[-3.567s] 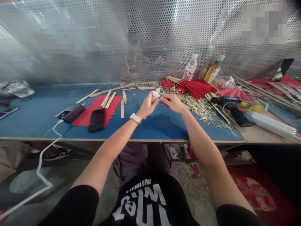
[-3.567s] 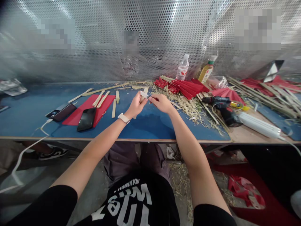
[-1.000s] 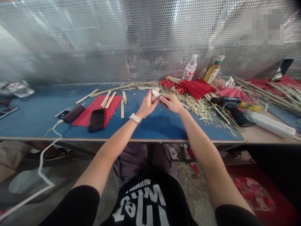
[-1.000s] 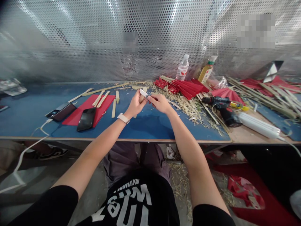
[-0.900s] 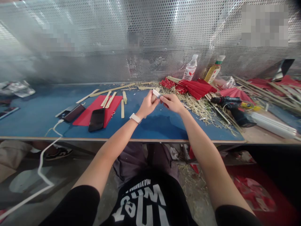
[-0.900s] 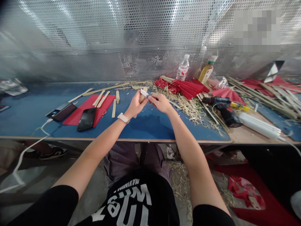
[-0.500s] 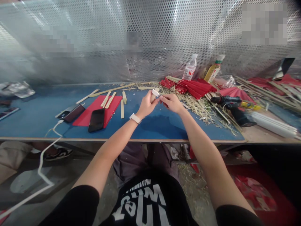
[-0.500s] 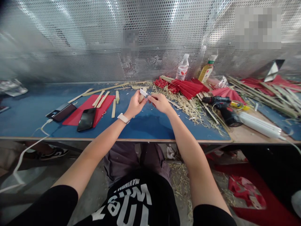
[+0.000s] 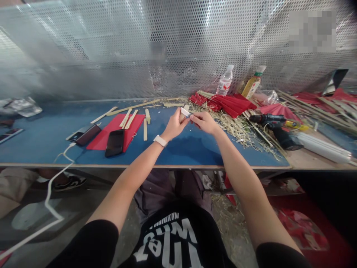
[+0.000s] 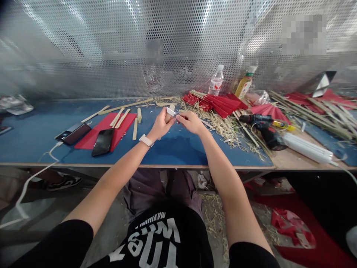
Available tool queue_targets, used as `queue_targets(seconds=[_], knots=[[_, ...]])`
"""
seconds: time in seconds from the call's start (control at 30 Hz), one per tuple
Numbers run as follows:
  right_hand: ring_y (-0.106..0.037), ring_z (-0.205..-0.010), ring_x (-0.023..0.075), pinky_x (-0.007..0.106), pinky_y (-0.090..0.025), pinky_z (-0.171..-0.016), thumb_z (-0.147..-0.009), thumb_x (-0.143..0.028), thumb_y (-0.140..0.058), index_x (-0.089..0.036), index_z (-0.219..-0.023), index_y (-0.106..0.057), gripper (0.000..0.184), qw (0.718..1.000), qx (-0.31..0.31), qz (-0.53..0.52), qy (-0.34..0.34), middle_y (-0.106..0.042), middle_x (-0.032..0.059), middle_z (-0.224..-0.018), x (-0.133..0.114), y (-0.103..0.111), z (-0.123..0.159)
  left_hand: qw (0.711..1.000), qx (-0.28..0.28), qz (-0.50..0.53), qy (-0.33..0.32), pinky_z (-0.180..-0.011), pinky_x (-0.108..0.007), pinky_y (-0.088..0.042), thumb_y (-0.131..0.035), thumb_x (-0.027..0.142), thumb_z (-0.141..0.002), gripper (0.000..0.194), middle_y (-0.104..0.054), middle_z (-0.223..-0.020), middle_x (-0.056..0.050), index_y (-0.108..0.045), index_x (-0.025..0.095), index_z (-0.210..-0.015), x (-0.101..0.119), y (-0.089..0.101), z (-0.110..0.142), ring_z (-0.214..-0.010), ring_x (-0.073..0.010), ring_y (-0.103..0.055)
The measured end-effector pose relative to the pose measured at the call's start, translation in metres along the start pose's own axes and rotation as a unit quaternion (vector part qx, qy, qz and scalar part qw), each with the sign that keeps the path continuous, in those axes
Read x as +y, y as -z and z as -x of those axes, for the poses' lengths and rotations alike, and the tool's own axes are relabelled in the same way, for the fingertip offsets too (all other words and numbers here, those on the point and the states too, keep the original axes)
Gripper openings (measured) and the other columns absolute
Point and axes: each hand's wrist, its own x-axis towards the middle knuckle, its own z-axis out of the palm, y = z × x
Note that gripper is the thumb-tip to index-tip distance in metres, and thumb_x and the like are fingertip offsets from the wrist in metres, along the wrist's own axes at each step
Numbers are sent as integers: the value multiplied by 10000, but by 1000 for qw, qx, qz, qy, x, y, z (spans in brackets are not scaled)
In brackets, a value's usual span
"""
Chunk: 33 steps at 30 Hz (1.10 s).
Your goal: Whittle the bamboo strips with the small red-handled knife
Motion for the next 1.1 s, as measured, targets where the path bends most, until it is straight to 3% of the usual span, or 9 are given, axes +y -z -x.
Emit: queue_targets(seconds=[0.17, 0.43, 0.7, 1.1], knots=[[-451, -481, 138, 308, -377, -554, -1049, -769, -631, -239, -784, -637, 592, 999, -22, -39, -17, -492, -43, -529, 2, 1, 1, 1000, -11, -10, -1, -721, -374, -491, -722, 750, -1102, 517, -649, -863, -5, -523, 272, -1122, -1, 1, 1, -753, -213, -665], [-439, -486, 133, 298, -376, -538, -1077, -718, -654, -233, -798, -649, 560, 997, -42, -56, -23, -483, -49, -530, 3, 3, 2, 1000, -20, -13, -11, -720, -391, -515, -645, 872, -1077, 615, -641, -874, -17, -518, 272, -1124, 0, 1, 1, -777, -231, -680], [-475, -552, 151, 312, -390, -599, -1079, -747, -630, -231, -796, -655, 590, 999, -22, -20, -23, -515, -30, -566, 2, 1, 1, 1000, -13, -10, -1, -699, -393, -494, -668, 814, -1101, 563, -574, -832, 10, -492, 279, -1086, -7, -1, 2, -718, -206, -623], [-566, -682, 198, 326, -402, -659, -1072, -776, -579, -247, -724, -600, 634, 999, 38, 28, -13, -575, 18, -611, 0, -8, -2, 1000, 23, -15, -1, -785, -436, -577, -681, 837, -1078, 583, -671, -910, -28, -571, 267, -1131, -9, -2, 0, -800, -237, -695]])
